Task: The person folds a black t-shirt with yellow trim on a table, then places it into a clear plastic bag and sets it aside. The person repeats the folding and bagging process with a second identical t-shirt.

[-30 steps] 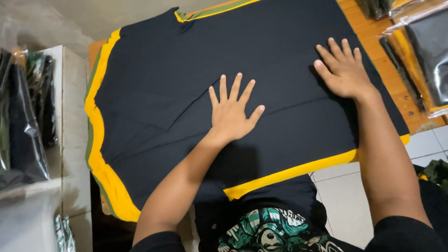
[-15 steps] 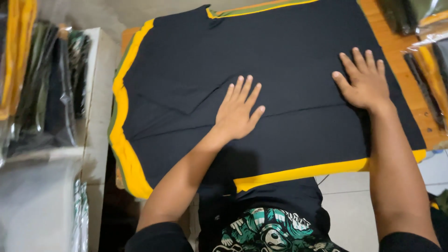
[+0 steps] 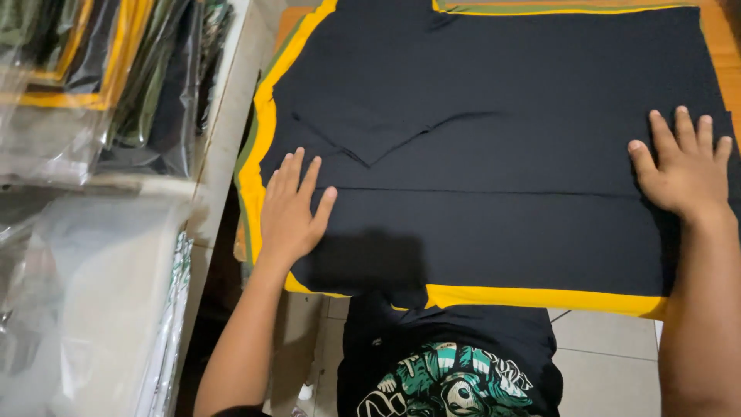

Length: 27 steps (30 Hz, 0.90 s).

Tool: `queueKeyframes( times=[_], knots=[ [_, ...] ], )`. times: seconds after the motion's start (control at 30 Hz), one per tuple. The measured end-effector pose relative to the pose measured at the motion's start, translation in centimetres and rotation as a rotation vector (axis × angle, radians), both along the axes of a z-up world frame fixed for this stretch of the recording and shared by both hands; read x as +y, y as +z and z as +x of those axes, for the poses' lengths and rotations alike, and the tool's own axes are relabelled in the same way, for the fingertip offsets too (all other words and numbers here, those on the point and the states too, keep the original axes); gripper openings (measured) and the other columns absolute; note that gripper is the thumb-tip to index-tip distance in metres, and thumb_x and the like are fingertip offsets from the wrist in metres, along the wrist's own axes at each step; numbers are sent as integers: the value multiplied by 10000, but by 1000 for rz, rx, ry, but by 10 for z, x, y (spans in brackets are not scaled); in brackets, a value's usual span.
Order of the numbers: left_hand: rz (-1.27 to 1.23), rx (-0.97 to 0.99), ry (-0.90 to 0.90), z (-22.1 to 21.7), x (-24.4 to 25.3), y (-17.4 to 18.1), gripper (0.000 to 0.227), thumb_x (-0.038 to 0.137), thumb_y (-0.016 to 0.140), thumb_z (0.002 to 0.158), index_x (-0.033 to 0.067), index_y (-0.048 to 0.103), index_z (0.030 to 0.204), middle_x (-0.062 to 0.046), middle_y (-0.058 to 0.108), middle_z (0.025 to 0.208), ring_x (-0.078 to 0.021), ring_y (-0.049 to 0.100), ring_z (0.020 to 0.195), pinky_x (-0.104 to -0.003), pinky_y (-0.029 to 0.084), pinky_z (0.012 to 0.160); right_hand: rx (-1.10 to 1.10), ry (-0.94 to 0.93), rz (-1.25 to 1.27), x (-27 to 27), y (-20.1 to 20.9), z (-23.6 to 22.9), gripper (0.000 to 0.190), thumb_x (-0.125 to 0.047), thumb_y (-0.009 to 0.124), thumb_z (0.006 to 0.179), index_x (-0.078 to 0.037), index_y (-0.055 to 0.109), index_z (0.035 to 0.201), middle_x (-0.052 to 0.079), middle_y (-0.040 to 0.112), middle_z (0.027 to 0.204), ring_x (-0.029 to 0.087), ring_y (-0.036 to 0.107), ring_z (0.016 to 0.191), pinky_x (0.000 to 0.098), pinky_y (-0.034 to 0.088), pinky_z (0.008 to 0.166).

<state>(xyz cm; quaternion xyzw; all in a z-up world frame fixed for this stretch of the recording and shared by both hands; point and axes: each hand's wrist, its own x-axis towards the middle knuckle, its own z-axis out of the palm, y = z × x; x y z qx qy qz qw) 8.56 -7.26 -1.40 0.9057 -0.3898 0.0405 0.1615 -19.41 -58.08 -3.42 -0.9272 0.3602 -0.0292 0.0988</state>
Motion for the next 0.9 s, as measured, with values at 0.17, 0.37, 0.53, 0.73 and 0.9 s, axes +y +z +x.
queueKeyframes(
  times=[0.17,0.37,0.53,0.73,0.9],
  knots=[
    [-142,-213,128,22,-25,-12,443,327,454,1032,74,627,1352,-176,606,1365,-375,547,1218,-516,444,946,-215,305,-389,29,-9,8,532,-263,539,1060,48,631,1483,352,566,1525,566,458,1415,709,309,1072],
    [-141,-311,183,33,-34,-8,543,284,576,900,27,611,1377,-257,519,1407,-480,394,1319,-615,266,1025,-422,772,-196,153,13,88,402,-181,629,940,-32,653,1313,214,649,1372,435,560,1345,519,398,1143],
    [-62,-161,292,28,-30,-14,665,426,528,999,-3,527,1507,-358,325,1615,-570,137,1519,-712,-8,1157,-444,1067,2,239,23,143,464,-309,599,998,-24,644,1361,227,605,1446,399,527,1393,517,385,1145],
    [27,-24,351,30,-34,-11,721,482,435,1016,41,406,1585,-296,200,1686,-483,13,1568,-685,-99,1183,-328,1229,77,278,21,200,687,-455,475,1055,0,404,1565,258,393,1612,419,364,1491,579,234,1211],
    [-4,-42,332,30,-33,-16,767,487,433,1022,82,251,1647,-291,85,1705,-495,-50,1565,-697,-96,1190,-98,1057,135,287,45,229,774,-621,298,1025,-144,314,1635,378,705,989,505,719,934,564,517,853]
  ],
)
